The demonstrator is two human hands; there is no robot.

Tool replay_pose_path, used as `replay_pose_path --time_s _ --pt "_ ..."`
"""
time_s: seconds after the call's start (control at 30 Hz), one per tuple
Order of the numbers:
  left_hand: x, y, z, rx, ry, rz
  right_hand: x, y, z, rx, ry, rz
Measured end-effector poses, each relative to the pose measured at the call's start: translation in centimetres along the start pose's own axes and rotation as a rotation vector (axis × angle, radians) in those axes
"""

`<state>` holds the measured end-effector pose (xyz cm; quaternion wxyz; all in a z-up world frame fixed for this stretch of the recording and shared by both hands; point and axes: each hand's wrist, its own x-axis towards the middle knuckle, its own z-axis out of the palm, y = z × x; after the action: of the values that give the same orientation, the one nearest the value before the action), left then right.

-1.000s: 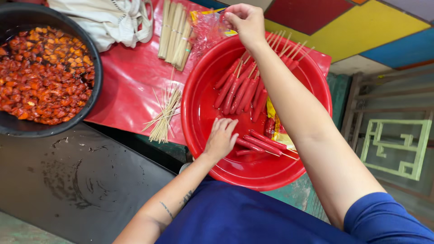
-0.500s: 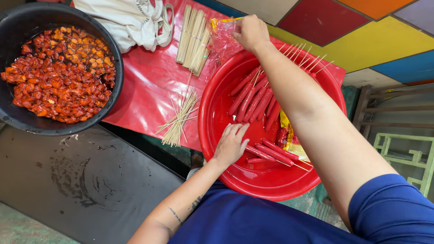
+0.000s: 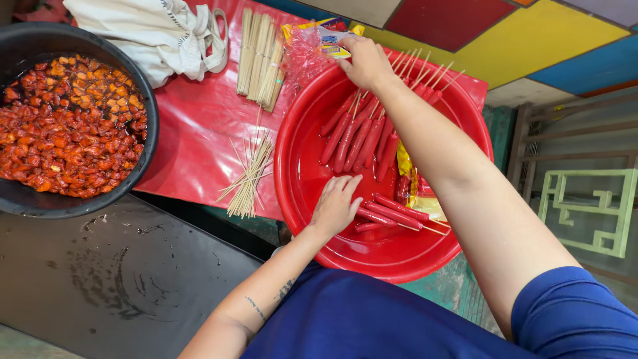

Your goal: The person repeatedly picks red sausages and wooden skewers from a red basin, inserts the skewers through the sausages, and places the finished skewers back into the basin. The person also handles packaged sausages and a yellow bowl containing a red sauce.

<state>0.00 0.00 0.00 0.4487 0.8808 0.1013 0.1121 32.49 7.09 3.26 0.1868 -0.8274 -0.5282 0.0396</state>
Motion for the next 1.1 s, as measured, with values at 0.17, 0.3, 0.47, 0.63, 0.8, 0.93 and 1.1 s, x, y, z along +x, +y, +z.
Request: replay_pose_path --time_s 0.17,0.3,0.47,0.63,0.8,0.93,1.1 --pt "0.2 0.4 0.0 0.024 -0.099 -0.075 -7.0 0.3 0.2 0.211 -0.031 0.128" --pt "-0.1 -0.7 2.0 -0.078 -0.145 -0.212 -15.9 1.6 0.6 0.363 -0.094 0.254" --pt "-1.0 -3.6 7.2 -0.332 -0.413 -0.519 -27.6 2.8 1.0 0.529 -0.106 0.602" --pt "-2.6 -4.5 12.8 -0.814 -0.561 -0.917 -36.8 1.7 0.2 0.468 -0.237 0.758" --pt "-3.8 -4.4 18.4 -0.934 -0.629 -1.105 -41.7 -1.0 0.3 0.258 -0.350 0.644" --pt "-4.4 -5.0 23.0 -1.136 -0.630 -1.215 -43.4 -3.3 1.0 0.086 -0.362 0.784" --pt "-4.7 -6.1 28.1 -1.309 -0.500 -1.356 -44.6 -4.4 2.4 -0.110 -0.501 0.791"
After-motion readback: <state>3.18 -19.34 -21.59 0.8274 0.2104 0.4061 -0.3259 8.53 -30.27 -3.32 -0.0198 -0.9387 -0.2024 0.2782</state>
